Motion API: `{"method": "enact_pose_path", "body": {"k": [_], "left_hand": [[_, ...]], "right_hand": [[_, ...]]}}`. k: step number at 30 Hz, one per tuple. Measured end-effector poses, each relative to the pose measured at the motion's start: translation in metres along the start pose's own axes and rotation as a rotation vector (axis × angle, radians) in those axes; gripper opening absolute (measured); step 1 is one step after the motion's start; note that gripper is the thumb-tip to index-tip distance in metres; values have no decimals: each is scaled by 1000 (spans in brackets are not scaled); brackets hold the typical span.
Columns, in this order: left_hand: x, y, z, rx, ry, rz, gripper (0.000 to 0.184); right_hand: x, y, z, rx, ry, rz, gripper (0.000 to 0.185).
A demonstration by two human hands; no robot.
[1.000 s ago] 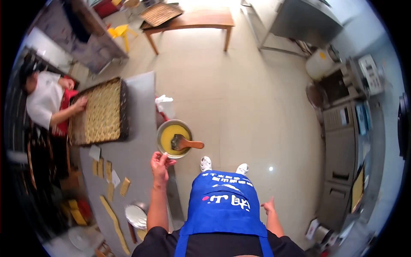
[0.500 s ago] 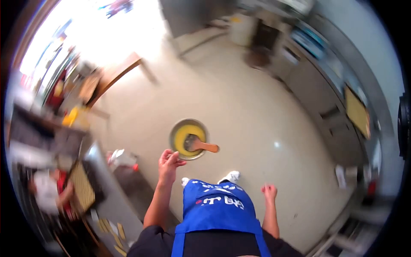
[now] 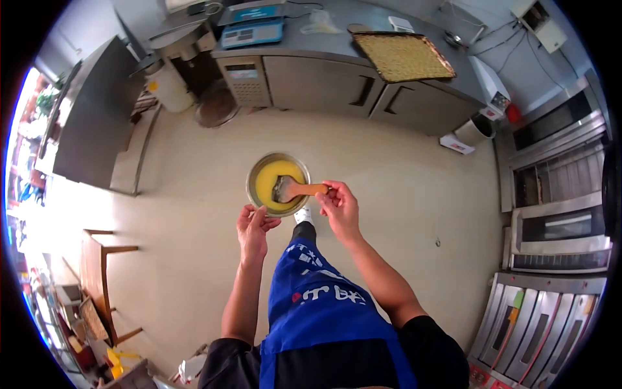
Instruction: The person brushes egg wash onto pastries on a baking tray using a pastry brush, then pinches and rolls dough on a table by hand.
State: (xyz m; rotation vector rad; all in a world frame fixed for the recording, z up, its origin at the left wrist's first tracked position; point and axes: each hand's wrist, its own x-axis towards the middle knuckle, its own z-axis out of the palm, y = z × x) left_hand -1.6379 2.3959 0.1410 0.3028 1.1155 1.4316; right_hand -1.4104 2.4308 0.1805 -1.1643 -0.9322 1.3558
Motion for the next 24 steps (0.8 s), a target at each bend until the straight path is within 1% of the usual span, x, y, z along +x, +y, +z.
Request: {"method": "enact_pose_path", "body": {"k": [1,3,4,5,7,8,9,10,11,13,14,18,20,21,23,24], "left_hand": [[27,-4,23,16,-48,-20,17],[68,-10,66,22,-112,-61,16],[88,-12,90,28,-151,-66,15],[108,-13,118,29,-186,-68,15],[145,-10,172,51,-221,-89,15],[163,-10,193,94,-246,-114,15],[173,-11,207,143,-263,-139,14],[190,-15,226,123,-283,-127,15],[204,-18,241,145,-280,-136,15],[236,-24,276,147,-313,-144,14],[247,-22,294,159,-307,-158,14],[293,-48,345,192,-222,-146,14],[314,-51,376,175,-174,-99,14],[321,-51,389,179,-134,-98,14],[330,-51,416,131,-89,-87,14],[336,-50,430,131,-59,-95,13]], "right_hand": [[25,-5,-9,-13,20,-1,34],[64,-22,-20,-50,226,-80,30],[87,-34,-26,-42,282,-111,28],[112,-49,-32,-53,302,-111,28],[159,-77,-43,-11,313,-201,36],[183,-84,-48,-11,321,-198,36],[200,-87,-52,-83,328,-216,34],[220,-91,-56,-149,340,-227,33],[240,-95,-61,-132,352,-214,33],[286,-109,-77,-765,369,-210,26],[305,-126,-75,-756,385,-250,17],[390,-118,-120,-865,307,-253,13],[429,-135,-134,-628,296,-366,13],[448,-144,-141,-618,265,-345,13],[480,-165,-160,-563,246,-406,13],[499,-175,-171,-602,196,-411,14]]}}
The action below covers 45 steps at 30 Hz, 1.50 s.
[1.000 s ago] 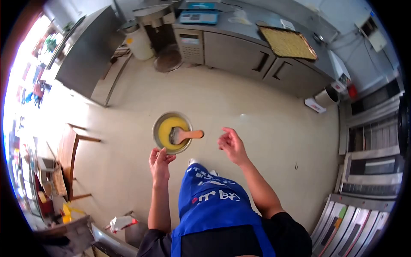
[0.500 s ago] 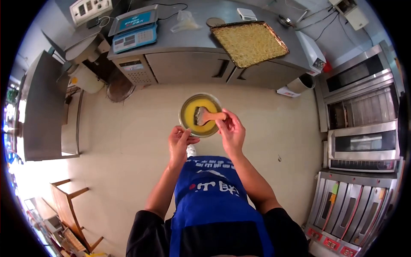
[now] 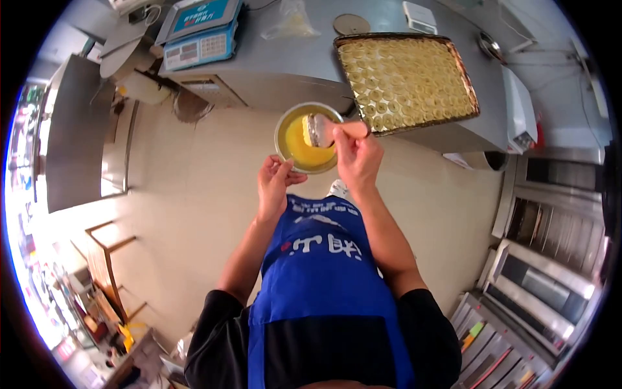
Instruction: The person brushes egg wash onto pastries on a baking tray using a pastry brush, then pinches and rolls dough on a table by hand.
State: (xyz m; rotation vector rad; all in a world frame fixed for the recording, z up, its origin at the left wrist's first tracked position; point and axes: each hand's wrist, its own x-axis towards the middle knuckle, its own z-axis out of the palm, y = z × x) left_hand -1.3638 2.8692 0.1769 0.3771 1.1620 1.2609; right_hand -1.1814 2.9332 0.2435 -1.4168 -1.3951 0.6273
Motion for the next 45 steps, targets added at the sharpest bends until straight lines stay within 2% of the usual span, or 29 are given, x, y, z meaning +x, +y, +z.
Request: {"method": "enact_pose_path", "body": {"k": [4,6,9,11,13,18,20,25,28,31,35,37,38,40,45], "left_hand": [[40,5,32,-66,49,9,13],[58,6,40,-78,57,20,13],[98,12,52,-45,28,17,14],[120,16,52,-9,9,-32,13],[146,17,58,-63,-9,7,12],[185,41,72,-18,-38,-13,13],[195,48,78,-13,-40,-21,13],[217,49,86,1,-30,-43,13],[226,43,92,3,-72,-17,12],[225,41,104,15,-48,-2,12],[223,37,115,36,-19,3,11],[220,33,120,-13,-47,13,11],[219,31,122,-3,-53,7,11],[220,27,127,-35,-41,8,11],[217,21,132,-20,-59,-26,12]], "right_hand": [[71,20,-14,195,-79,105,16],[100,16,-19,280,-71,248,18],[135,36,-16,265,-107,369,20],[147,47,-9,255,-49,375,19],[166,50,-8,270,-40,447,19],[203,57,5,189,-1,474,20],[217,67,7,164,-53,481,18],[237,78,8,16,-73,318,14],[248,76,-1,-256,-98,13,12],[261,66,-19,-386,-123,-95,11],[270,77,-29,-225,-104,-57,10],[268,78,-28,-92,-175,66,11],[267,81,-31,-91,-165,75,11],[268,88,-35,-259,-173,-102,12],[274,88,-68,-315,-134,-60,12]]}}
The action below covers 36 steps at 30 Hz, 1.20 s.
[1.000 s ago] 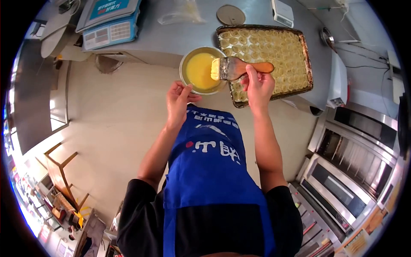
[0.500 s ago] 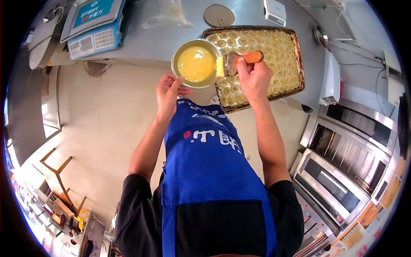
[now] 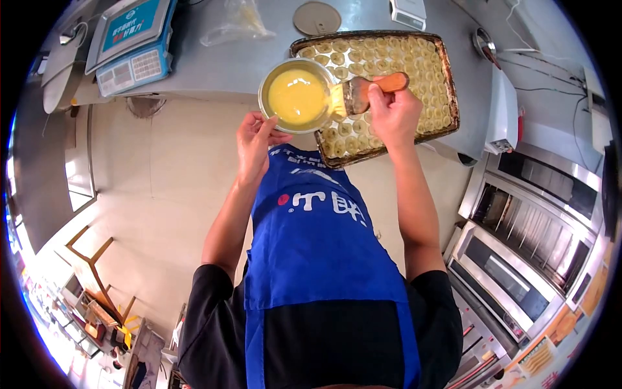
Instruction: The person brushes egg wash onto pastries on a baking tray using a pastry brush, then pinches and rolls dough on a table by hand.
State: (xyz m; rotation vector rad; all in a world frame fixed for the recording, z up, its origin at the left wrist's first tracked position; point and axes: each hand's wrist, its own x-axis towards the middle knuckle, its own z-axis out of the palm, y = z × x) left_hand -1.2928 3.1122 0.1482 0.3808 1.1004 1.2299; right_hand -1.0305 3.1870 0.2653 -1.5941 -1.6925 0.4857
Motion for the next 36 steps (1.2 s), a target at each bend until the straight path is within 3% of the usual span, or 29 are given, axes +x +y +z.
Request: {"method": "enact_pose_path", "body": {"k": [6,8,10,16,18,19,20,22,23,27,36], "left_hand": [[0,-7,2,-7,-23,3,14],[-1,-6,4,-22,-30,4,15],[-3,-3,9,-8,-2,-14,15],[-4,-8,12,-21,-12,-41,15],[-4,-8,13,-16,-16,-32,15],[-3,-9,13,-13,-16,-21,15],[-2,-9,14,-11,-20,-22,15],[-1,-10,14,-5,-19,-14,15],[0,-10,15,-4,-23,-16,15],[-1,-7,21,-10,3,-13,14],[1,-10,24,4,-10,-13,14]], "right_hand": [[-4,-10,-2,331,-38,255,11],[-9,-2,2,276,-92,230,12],[-9,6,3,28,-49,-15,12],[1,-12,-31,92,-113,0,11],[4,-27,-38,-9,-293,-252,12],[1,-26,-34,90,-376,-291,25],[-2,-23,-31,88,-372,-289,25],[-7,-17,-28,-48,-540,-568,38],[-8,-21,-33,-151,-615,-604,50],[-13,-21,-48,-296,-742,-619,42],[3,-18,-82,-193,-754,-466,47]]}}
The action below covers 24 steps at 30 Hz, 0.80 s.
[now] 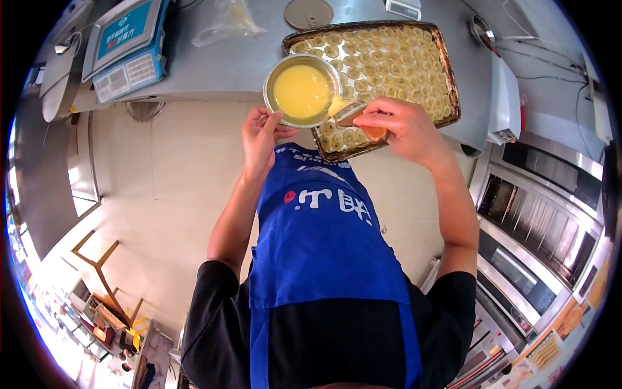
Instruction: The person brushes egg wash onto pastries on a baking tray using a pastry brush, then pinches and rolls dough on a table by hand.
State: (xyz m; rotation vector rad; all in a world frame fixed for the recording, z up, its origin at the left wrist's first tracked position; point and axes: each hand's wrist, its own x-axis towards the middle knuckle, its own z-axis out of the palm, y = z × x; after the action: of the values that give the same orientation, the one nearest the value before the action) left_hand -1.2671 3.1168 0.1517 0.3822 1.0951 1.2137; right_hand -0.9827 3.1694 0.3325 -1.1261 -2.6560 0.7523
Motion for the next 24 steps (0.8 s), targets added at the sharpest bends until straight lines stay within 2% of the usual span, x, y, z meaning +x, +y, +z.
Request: {"method": "enact_pose_path", "body": {"k": [1,3,7,9,10,12,16,18,20,23,24], "left_hand": [[0,0,0,-10,1,8,13],[1,-1,0,-10,3,11,13],[2,-2,0,-8,-16,10,13],[3,-3,-1,-3,-23,0,13],[3,-4,-2,-7,-22,-6,14],[3,-4,-1,-23,-10,-1,14],[3,-1,0,-49,6,7,14],[4,-3,-2,-52,5,9,14],[6,-5,-4,-58,10,16,14],[8,-2,-6,-51,-2,27,12],[8,-2,-6,-50,-12,28,13]], "right_hand": [[1,2,1,0,-2,-6,47],[4,4,4,177,181,93,39],[29,-13,10,267,297,219,29],[41,-6,25,432,344,262,18],[42,-2,28,432,346,267,18],[44,5,31,90,303,106,19],[35,11,22,41,228,154,18],[29,10,7,127,197,274,16],[21,21,6,207,257,249,15],[13,33,22,650,525,460,17],[13,36,28,652,529,461,17]]}}
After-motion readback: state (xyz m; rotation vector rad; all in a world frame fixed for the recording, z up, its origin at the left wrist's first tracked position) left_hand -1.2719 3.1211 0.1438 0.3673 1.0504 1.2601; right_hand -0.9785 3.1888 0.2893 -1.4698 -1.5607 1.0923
